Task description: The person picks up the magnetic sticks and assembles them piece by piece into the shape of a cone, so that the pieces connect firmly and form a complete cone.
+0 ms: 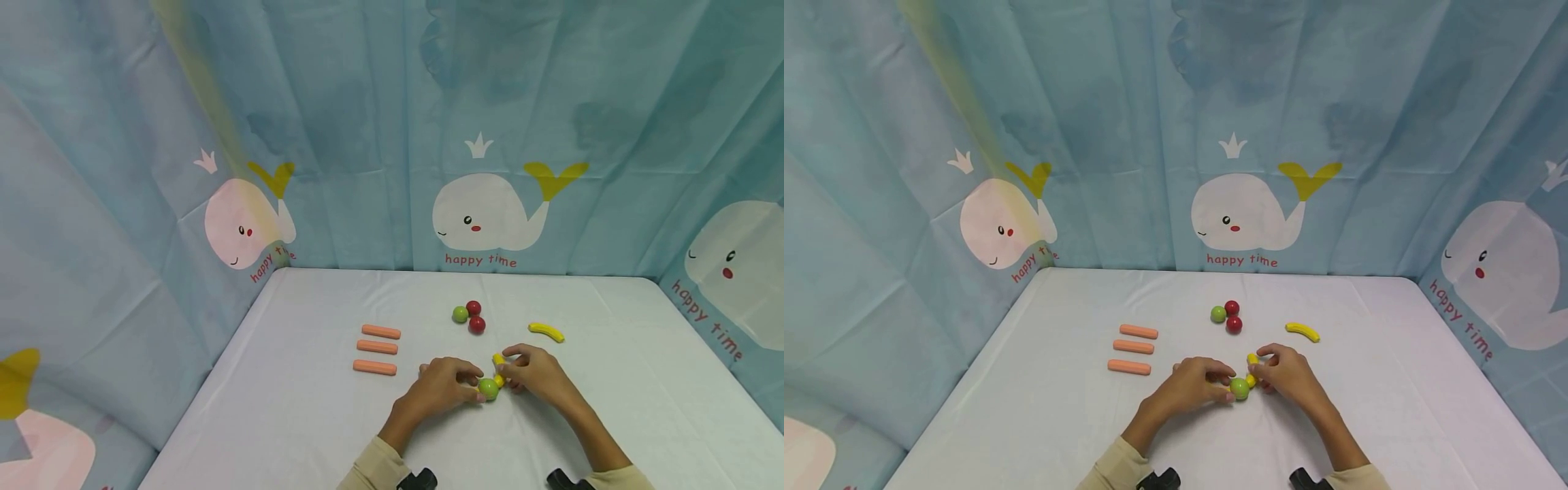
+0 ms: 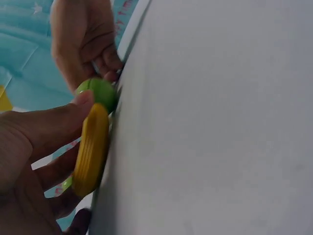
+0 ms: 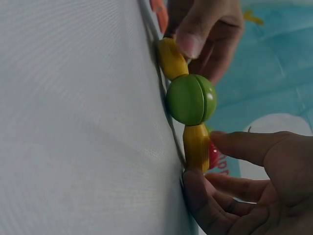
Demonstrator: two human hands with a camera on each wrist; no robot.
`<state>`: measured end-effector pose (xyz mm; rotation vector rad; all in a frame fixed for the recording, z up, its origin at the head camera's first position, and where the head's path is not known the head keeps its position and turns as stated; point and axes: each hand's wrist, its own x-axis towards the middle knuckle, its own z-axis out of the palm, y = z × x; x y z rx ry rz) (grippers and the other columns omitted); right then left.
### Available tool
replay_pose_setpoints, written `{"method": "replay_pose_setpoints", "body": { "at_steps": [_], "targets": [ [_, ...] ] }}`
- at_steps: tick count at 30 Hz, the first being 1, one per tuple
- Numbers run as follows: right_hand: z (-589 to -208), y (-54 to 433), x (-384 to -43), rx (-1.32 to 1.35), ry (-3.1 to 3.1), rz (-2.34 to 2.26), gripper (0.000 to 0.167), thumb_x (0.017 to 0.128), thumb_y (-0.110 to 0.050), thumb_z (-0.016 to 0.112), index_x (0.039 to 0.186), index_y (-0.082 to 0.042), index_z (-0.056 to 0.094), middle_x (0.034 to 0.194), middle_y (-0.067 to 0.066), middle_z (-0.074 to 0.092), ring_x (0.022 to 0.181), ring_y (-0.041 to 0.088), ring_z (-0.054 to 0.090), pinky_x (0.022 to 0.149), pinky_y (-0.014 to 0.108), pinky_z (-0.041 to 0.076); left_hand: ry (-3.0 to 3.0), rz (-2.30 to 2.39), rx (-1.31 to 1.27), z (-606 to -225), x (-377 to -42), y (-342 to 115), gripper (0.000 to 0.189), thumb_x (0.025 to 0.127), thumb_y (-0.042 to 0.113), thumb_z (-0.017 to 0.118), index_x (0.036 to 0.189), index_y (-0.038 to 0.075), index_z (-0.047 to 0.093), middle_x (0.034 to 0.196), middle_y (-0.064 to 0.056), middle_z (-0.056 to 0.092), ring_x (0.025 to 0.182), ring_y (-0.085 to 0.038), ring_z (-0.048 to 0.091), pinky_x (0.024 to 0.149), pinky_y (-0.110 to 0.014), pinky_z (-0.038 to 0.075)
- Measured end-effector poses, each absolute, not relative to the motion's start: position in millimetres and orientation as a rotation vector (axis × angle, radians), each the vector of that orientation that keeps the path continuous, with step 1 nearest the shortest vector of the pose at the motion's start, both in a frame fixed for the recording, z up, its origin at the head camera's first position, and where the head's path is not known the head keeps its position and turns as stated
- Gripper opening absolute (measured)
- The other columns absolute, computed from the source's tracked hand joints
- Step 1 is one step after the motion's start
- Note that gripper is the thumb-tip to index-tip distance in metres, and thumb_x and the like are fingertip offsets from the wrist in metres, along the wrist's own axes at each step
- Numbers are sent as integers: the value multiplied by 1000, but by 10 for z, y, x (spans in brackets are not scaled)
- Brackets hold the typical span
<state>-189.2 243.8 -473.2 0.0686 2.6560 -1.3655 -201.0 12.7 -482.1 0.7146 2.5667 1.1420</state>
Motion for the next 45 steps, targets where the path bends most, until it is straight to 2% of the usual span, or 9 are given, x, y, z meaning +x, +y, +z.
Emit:
{"method": "replay_pose_setpoints", "body": {
  "at_steps": [3, 7, 13, 20, 27, 35, 38, 45],
  "targets": [
    [-4710, 2411, -1880, 85, 2679, -1298, 54, 94, -27, 82, 134, 4, 64, 87, 6, 71, 71, 18, 67, 67, 33, 59, 2544, 1104, 736, -4797, -2070, 17, 35, 84, 26, 92, 117, 19, 82, 101, 15, 78, 99, 1, 64, 95, -38, 45],
    [-4689, 2365, -1859, 97, 2699, -1249, 54, 94, -26, 81, 135, 3, 63, 86, 6, 68, 70, 18, 65, 67, 33, 56, 2517, 1100, 708, -4746, -2134, -155, 25, 84, 14, 92, 108, 15, 84, 97, 11, 76, 90, -3, 62, 88, -27, 54],
    [-4709, 2322, -1855, 99, 2718, -1264, 47, 94, -18, 80, 132, 4, 65, 85, 6, 67, 71, 17, 65, 66, 31, 59, 2457, 1140, 678, -4700, -2160, -274, 17, 84, 6, 88, 98, 14, 86, 92, 9, 78, 84, -1, 64, 79, -22, 54],
    [-4747, 2322, -1869, 57, 2771, -1272, 38, 94, -13, 80, 126, 3, 69, 88, 3, 69, 74, 16, 64, 65, 28, 57, 2365, 1091, 759, -4720, -2126, -160, 13, 84, 9, 90, 95, 15, 86, 83, 13, 77, 77, 2, 63, 73, -18, 51],
    [-4768, 2345, -1881, 16, 2812, -1265, 30, 94, -12, 79, 121, 0, 73, 95, 2, 75, 84, 16, 68, 69, 28, 57, 2267, 1045, 831, -4703, -2081, -45, 15, 86, 10, 88, 100, 14, 87, 85, 12, 79, 78, 4, 65, 73, -17, 51],
    [-4744, 2315, -1862, -9, 2854, -1228, 24, 95, -13, 78, 117, -3, 76, 100, 3, 77, 94, 20, 72, 81, 38, 60, 2229, 1053, 929, -4770, -2004, 111, 13, 89, 14, 87, 102, 12, 86, 89, 7, 81, 77, 8, 63, 74, -14, 51],
    [-4746, 2303, -1856, 0, 2852, -1218, 23, 95, -14, 78, 116, -4, 77, 99, 2, 77, 94, 20, 71, 84, 38, 61, 2266, 1019, 987, -4792, -1965, 172, 13, 89, 17, 87, 101, 14, 86, 89, 10, 81, 77, 11, 62, 76, -12, 50],
    [-4763, 2272, -1853, -6, 2834, -1219, 24, 92, -15, 80, 113, -3, 78, 88, 0, 70, 83, 16, 61, 69, 25, 52, 2331, 961, 1058, -4799, -1860, 297, 14, 89, 23, 88, 101, 15, 86, 83, 18, 77, 74, 14, 59, 73, -10, 49]
  ]
}}
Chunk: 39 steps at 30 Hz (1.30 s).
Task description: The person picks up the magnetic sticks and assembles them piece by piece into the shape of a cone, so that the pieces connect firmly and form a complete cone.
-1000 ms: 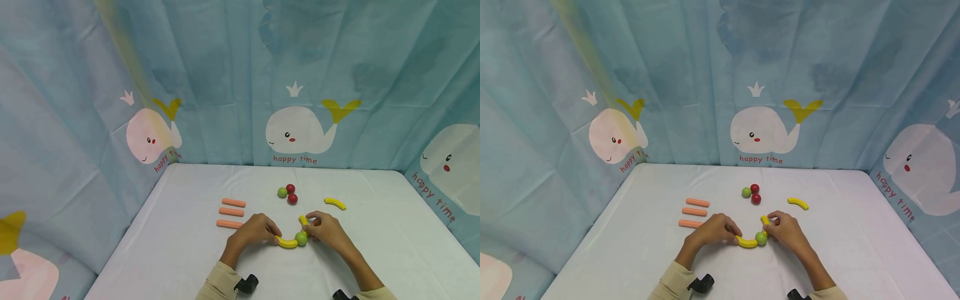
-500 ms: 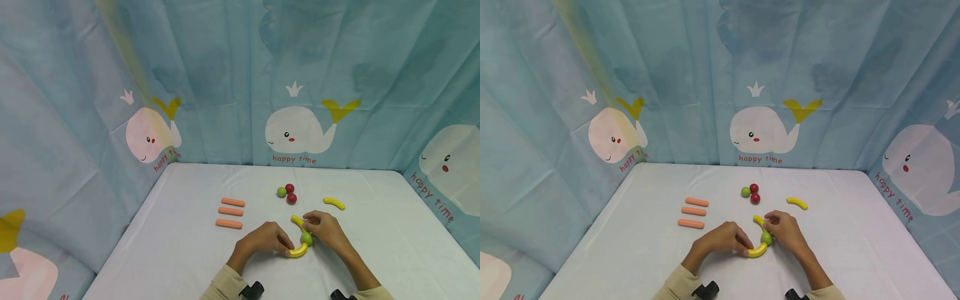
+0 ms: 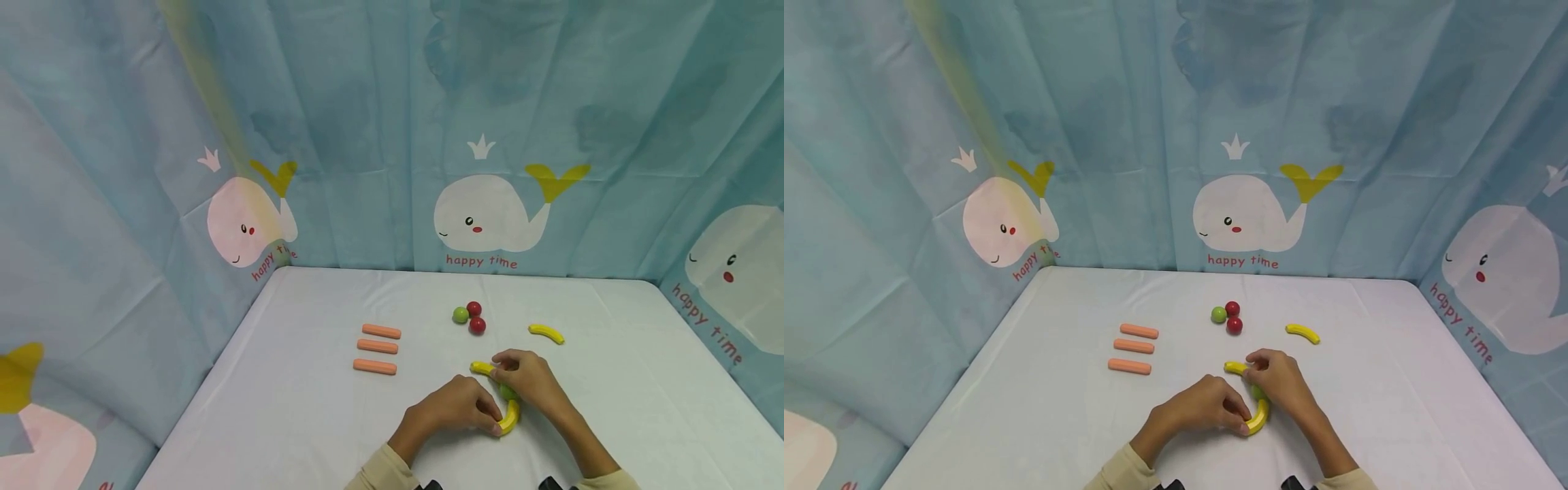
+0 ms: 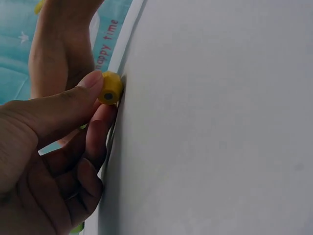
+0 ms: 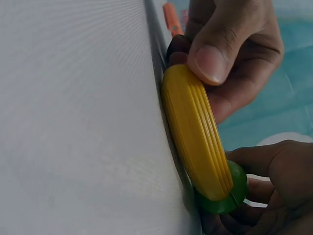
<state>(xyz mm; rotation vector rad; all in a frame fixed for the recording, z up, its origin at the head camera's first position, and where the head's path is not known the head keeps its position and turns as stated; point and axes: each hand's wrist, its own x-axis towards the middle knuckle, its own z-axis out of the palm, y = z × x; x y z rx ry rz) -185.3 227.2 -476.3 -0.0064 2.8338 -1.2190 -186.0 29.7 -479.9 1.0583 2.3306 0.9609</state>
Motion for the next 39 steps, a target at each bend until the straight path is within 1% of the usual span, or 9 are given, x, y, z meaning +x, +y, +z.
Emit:
{"method": "replay_pose_setpoints", "body": {
  "at_steps": [5, 13, 17, 24, 26, 29, 33, 37, 39],
  "targets": [
    [-4790, 2254, -1852, -9, 2831, -1203, 23, 90, -14, 81, 110, -4, 79, 88, 0, 68, 82, 16, 59, 67, 24, 50, 2371, 930, 1085, -4788, -1798, 350, 15, 90, 26, 87, 101, 16, 86, 81, 20, 75, 73, 14, 58, 71, -8, 49],
    [-4793, 2243, -1855, -41, 2847, -1158, 18, 91, -13, 81, 107, -4, 80, 95, 1, 71, 87, 17, 61, 75, 29, 53, 2394, 905, 1101, -4791, -1799, 343, 17, 91, 30, 85, 103, 19, 85, 82, 22, 74, 75, 14, 58, 72, -9, 49],
    [-4802, 2240, -1855, -59, 2840, -1157, 18, 91, -13, 80, 107, -4, 80, 97, 2, 72, 89, 17, 64, 79, 33, 57, 2360, 990, 1060, -4784, -1832, 289, 17, 94, 31, 83, 105, 19, 85, 87, 24, 73, 81, 13, 58, 75, -11, 49],
    [-4789, 2259, -1857, -60, 2838, -1158, 19, 92, -12, 80, 108, -3, 79, 99, 3, 73, 90, 18, 64, 78, 33, 58, 2362, 1364, 872, -4771, -1954, 166, 16, 98, 28, 78, 109, 17, 82, 95, 17, 74, 83, 4, 64, 76, -18, 53],
    [-4781, 2276, -1861, -71, 2848, -1147, 18, 92, -13, 80, 107, -4, 80, 99, 3, 73, 91, 18, 64, 79, 34, 57, 2413, 1432, 856, -4763, -1993, 140, 19, 100, 30, 77, 113, 18, 81, 102, 16, 74, 90, 4, 65, 81, -18, 54],
    [-4783, 2287, -1876, -79, 2845, -1138, 18, 92, -16, 81, 106, -5, 80, 97, 1, 73, 90, 18, 63, 80, 35, 55, 2515, 1493, 812, -4754, -2048, 88, 24, 101, 32, 75, 120, 18, 79, 111, 10, 74, 99, 0, 66, 87, -20, 56],
    [-4801, 2290, -1893, -48, 2834, -1141, 18, 91, -16, 81, 106, -5, 80, 94, 0, 73, 89, 17, 63, 80, 35, 55, 2631, 1547, 750, -4739, -2157, 30, 30, 102, 29, 75, 128, 15, 75, 119, 0, 73, 106, -9, 69, 90, -22, 57],
    [-4801, 2286, -1894, -18, 2818, -1155, 20, 91, -16, 82, 107, -5, 80, 93, 0, 72, 88, 17, 62, 79, 35, 55, 2701, 1591, 685, -4703, -2337, 10, 36, 102, 25, 75, 134, 10, 71, 125, -4, 70, 114, -18, 69, 96, -27, 58],
    [-4800, 2282, -1892, -8, 2808, -1167, 20, 91, -16, 82, 107, -5, 79, 93, 0, 71, 88, 17, 62, 78, 34, 55, 2719, 1605, 652, -4691, -2440, 10, 38, 101, 22, 75, 136, 8, 70, 127, -9, 69, 116, -22, 69, 98, -33, 59]
  ]
}}
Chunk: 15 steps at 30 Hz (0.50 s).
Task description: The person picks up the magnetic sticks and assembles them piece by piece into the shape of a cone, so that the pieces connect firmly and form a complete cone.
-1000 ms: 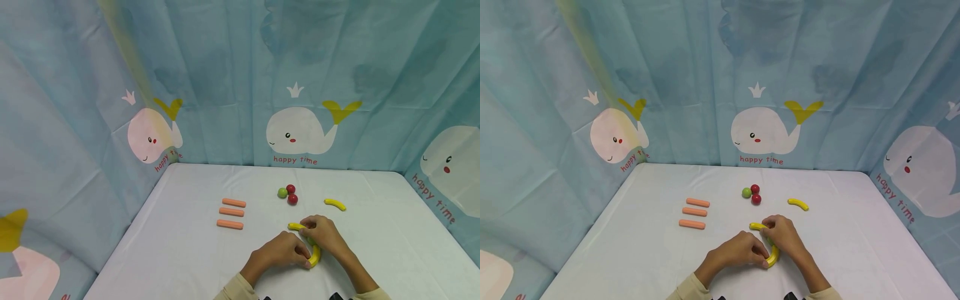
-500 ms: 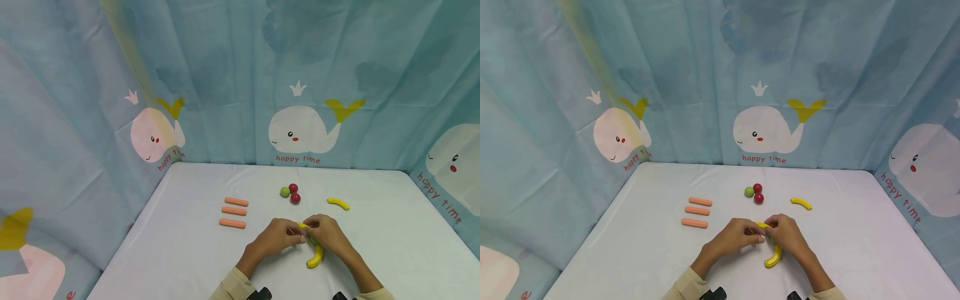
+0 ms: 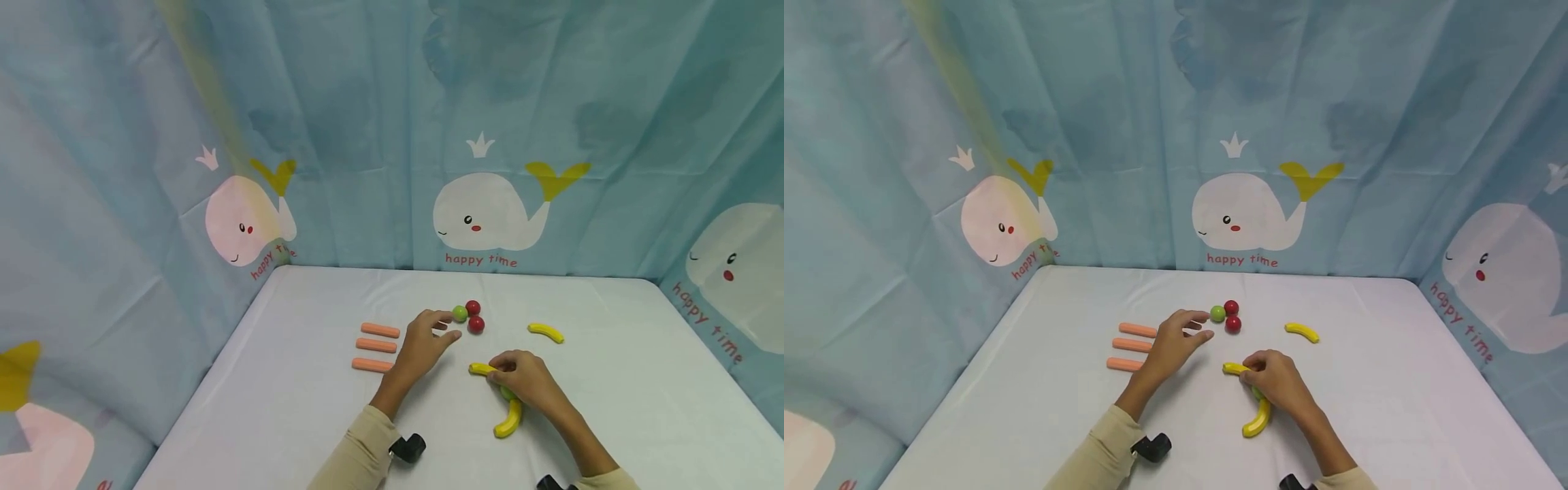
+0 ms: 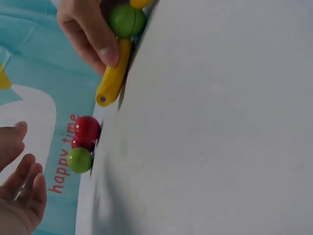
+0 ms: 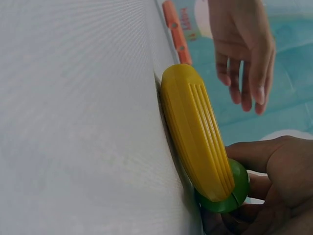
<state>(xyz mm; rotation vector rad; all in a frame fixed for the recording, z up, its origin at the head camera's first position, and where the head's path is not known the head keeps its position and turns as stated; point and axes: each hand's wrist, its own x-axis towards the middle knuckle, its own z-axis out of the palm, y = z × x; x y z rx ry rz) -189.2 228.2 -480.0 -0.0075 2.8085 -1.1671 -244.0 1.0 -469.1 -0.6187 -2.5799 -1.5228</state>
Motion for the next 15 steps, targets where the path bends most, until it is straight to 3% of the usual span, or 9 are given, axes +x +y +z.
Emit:
{"method": "replay_pose_setpoints", "body": {
  "at_steps": [6, 15],
  "targets": [
    [-4812, 2274, -1874, -2, 2795, -1194, 20, 91, -17, 82, 107, -6, 79, 92, -1, 71, 87, 16, 61, 76, 30, 53, -2589, -1535, -546, -4710, -2650, 34, 40, 99, 18, 77, 137, 8, 69, 128, -16, 67, 117, -27, 67, 101, -44, 58],
    [-4781, 2273, -1875, -11, 2804, -1195, 20, 91, -19, 82, 106, -7, 79, 90, -2, 70, 86, 15, 61, 77, 31, 53, -2626, -1554, -459, -4797, -2859, 165, 46, 98, 17, 78, 142, 8, 65, 135, -15, 63, 123, -30, 65, 104, -41, 56]
  ]
}}
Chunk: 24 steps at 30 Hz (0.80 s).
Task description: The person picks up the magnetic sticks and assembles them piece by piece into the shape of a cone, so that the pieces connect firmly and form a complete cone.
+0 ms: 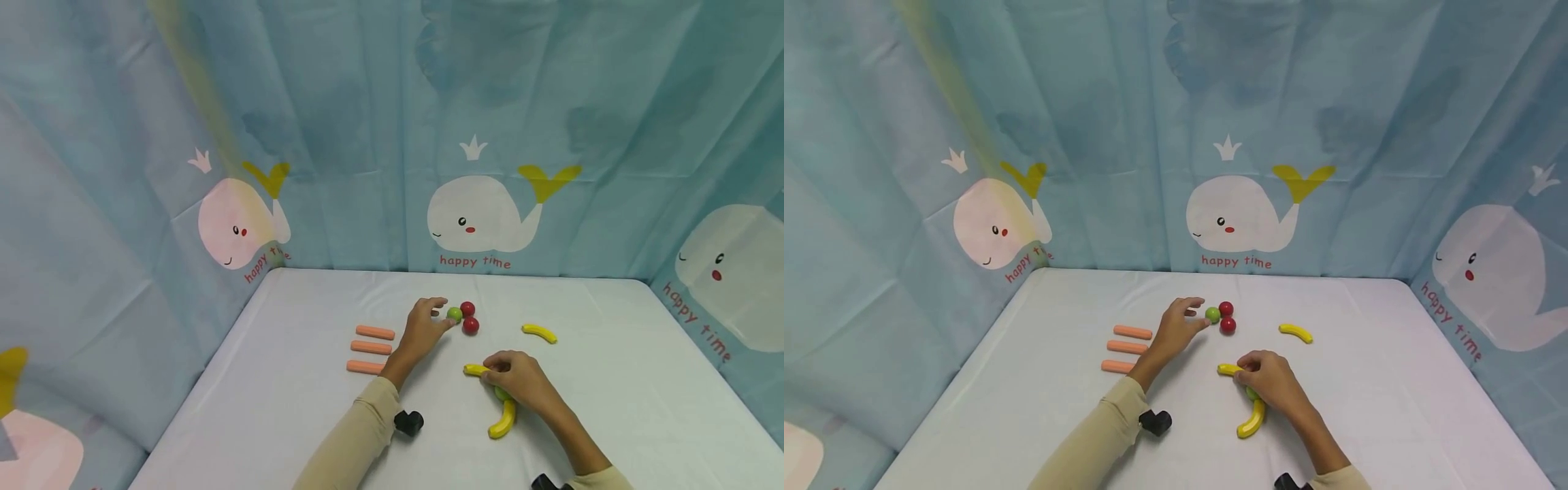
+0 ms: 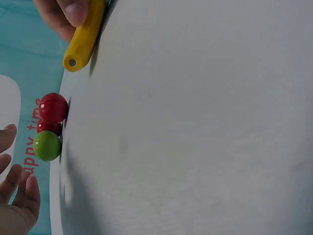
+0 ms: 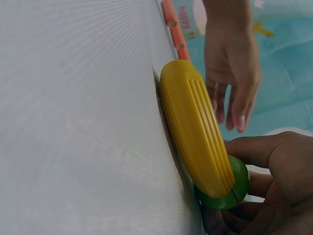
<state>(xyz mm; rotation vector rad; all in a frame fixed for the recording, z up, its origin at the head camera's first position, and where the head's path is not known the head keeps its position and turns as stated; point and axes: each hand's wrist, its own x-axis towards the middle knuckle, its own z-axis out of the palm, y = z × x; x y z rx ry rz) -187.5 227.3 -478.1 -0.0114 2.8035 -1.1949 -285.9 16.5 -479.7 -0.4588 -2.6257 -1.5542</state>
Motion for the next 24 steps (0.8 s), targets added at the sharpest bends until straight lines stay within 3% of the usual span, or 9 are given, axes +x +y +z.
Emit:
{"method": "replay_pose_setpoints", "body": {
  "at_steps": [8, 16, 24],
  "targets": [
    [-4774, 2281, -1870, 0, 2792, -1195, 22, 92, -20, 82, 109, -7, 78, 88, -1, 68, 85, 16, 59, 76, 32, 51, -2681, -1604, -397, -4844, -3006, 245, 50, 96, 17, 81, 142, 8, 65, 137, -12, 63, 120, -31, 65, 100, -39, 57],
    [-4773, 2274, -1870, -11, 2786, -1211, 22, 92, -19, 81, 110, -6, 78, 87, -1, 67, 84, 16, 59, 73, 29, 50, -2764, -1523, -382, -4862, -3021, 274, 49, 97, 20, 80, 141, 7, 65, 139, -13, 67, 121, -31, 65, 107, -45, 54],
    [-4771, 2273, -1870, -19, 2785, -1235, 22, 91, -18, 81, 109, -6, 78, 87, -1, 68, 82, 15, 59, 71, 28, 50, -2810, -1393, -403, -4839, -3038, 309, 48, 96, 22, 81, 139, 6, 66, 136, -14, 70, 131, -31, 62, 113, -49, 48]
  ]
}}
